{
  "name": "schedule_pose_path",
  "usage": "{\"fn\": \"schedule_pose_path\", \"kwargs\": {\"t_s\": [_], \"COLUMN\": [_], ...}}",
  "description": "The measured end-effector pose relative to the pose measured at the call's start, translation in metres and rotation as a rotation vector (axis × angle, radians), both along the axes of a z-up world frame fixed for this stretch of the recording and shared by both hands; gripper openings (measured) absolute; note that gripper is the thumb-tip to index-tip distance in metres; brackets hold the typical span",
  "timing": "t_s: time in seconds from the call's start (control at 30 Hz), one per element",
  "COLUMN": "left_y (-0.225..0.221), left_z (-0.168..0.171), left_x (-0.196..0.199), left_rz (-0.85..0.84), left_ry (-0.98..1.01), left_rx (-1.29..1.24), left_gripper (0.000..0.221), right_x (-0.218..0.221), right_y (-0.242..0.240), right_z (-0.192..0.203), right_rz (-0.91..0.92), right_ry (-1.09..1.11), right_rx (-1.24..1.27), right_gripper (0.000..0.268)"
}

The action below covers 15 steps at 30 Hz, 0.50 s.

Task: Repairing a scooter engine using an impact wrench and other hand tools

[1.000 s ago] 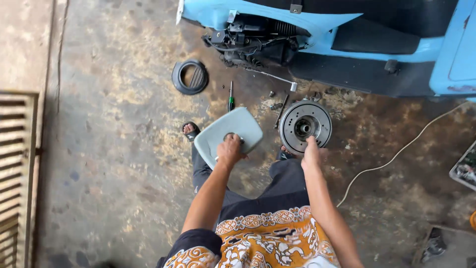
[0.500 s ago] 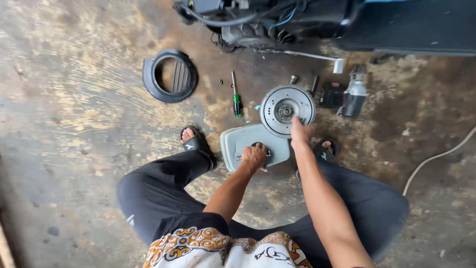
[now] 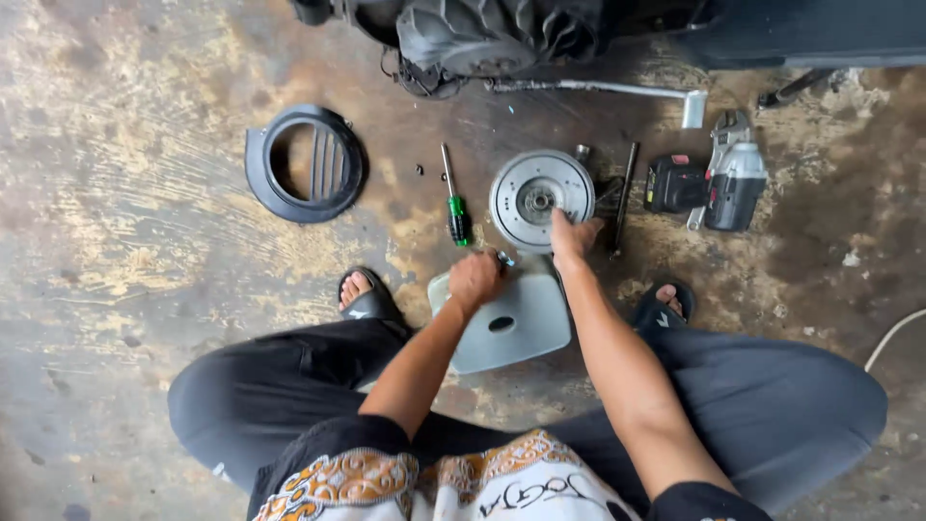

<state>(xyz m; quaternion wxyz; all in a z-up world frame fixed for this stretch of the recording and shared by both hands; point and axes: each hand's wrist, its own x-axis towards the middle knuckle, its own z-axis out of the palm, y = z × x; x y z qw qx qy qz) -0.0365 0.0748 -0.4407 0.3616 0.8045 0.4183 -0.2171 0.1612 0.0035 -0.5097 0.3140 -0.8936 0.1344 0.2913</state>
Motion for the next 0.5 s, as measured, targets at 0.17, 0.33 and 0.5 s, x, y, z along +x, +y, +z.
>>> {"fn": "schedule_pose_path", "kwargs": {"t_s": [0.17,0.33,0.5], "left_y": [0.008,0.029,0.083], "left_z": [-0.042,-0.104,-0.083], "left_x": [0.009,-0.007,-0.01], "left_rz": [-0.203,-0.288,-0.049], "left_ry": [0.157,0.133,0.22], "left_rx": [-0.274,-0.513,-0.179], "left_gripper": [0.051,0.036,0.046], "right_x": [0.003,0.0,0.008], "right_y": [0.007,-0.02,-0.002], "right_z": [-0.011,-0.019,0.002], "right_rz": [0.024,0.061,0.27], "right_ry": [-0.035,-0.067,-0.103], "right_rx": [0.032,0.067,0.173], "right_gripper": [0.087,0.082,0.084]}}
